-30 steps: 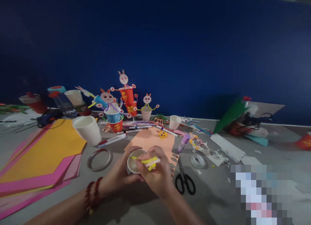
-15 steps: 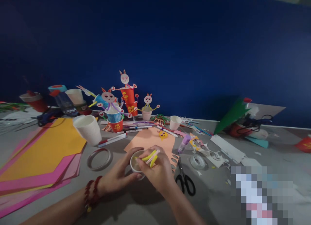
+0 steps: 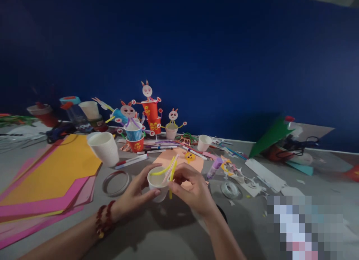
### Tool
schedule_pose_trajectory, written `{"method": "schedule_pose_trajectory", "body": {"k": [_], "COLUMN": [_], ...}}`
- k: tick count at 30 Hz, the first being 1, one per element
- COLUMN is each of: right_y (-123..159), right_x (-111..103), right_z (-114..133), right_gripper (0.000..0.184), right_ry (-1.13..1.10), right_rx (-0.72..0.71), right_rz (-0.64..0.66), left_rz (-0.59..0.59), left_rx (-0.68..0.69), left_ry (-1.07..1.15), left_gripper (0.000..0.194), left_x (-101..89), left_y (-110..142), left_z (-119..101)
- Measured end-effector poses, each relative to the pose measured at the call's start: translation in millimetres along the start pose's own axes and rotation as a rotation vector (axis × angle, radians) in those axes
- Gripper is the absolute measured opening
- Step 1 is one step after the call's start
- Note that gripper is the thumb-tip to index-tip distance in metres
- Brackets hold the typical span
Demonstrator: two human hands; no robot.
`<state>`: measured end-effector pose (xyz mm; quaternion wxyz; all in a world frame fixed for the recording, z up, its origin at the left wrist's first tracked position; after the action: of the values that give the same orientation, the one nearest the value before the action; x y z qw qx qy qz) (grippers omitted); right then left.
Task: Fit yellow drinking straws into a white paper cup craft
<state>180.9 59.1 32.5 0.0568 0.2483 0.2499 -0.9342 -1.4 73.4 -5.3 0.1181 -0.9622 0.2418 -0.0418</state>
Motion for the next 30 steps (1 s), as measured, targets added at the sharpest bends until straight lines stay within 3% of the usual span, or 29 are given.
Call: {"method": "schedule_pose_trajectory", "body": {"k": [4,13,19,25,30], "right_y": [4.3,3.7,4.8,9.5,10.1], "right_x": [5.9,4.3,4.4,12.8,22.0], "right_z": [1.2,13.0,6.9,4.1,-2.2], "right_gripper": [0.006,0.013,0.006,0.006,0.007], "right_ry": [-0.033,0.223,0.189,0.179,0.032], "right_rx": [0.021,-0.079,-0.041,-0.016,0.049], "right_rz": [0.024,-0.061,-0.075,-0.167,-0.177], "left_rz": [0.028,0.050,0.055,0.064,0.072], "left_rx": [0.004,0.024,0.045,0.069,0.082], "left_ry": [-0.093,-0.183,-0.252,-0.287,-0.279], "left_gripper": [0.063,0.069,0.072,0.069,0.070], "left_x": [0.8,5.0,9.4,9.9,10.8], "left_y": [0.3,1.2,3.1,1.5,1.6], "left_z": [-0.6,-3.7,-5.6,-8.3,-6.5]}}
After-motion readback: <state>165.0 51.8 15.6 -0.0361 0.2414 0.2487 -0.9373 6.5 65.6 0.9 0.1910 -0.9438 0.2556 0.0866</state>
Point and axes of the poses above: each hand's wrist, its own y-axis away from the middle knuckle, its own x-axis out of the palm, z = x × y, the point moved 5 cm from there along -y, towards the middle knuckle, and after that the axes turned 15 degrees about y, right-handed, at the moved point
